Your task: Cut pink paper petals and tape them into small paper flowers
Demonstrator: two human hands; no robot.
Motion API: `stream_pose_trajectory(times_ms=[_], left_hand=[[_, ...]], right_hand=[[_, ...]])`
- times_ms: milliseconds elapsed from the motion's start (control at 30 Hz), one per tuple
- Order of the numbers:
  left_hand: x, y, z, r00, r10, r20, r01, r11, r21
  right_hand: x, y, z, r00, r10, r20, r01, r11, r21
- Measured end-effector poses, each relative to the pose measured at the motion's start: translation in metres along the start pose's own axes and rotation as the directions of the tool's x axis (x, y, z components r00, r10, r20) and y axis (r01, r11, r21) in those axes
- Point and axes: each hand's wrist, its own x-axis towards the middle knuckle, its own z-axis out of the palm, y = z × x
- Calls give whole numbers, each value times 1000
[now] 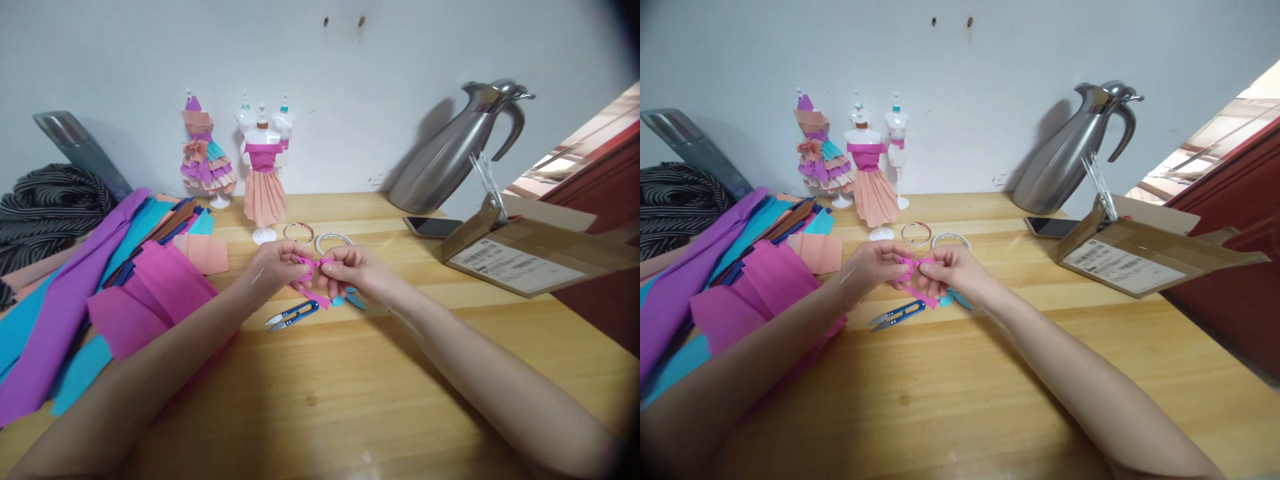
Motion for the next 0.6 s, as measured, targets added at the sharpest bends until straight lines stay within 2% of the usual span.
stream_pose_trajectory(times_ms=[200, 300, 500, 600], left_hand=[[1, 0, -2, 1000, 7, 6, -7, 1000, 23], [-1, 0, -2, 999, -9, 33, 9, 1000, -18], [-3, -4, -7, 988, -28, 153, 51, 988, -146], [-1, -6, -7, 992, -25, 124, 38, 994, -106]], right_hand=[[1, 3, -2, 1000, 8, -21, -6, 995, 95], [2, 3, -2, 999, -21, -30, 23, 997, 77], [2, 5, -2, 994, -70, -83, 74, 997, 39], [2, 5, -3, 995, -70, -75, 73, 997, 35]])
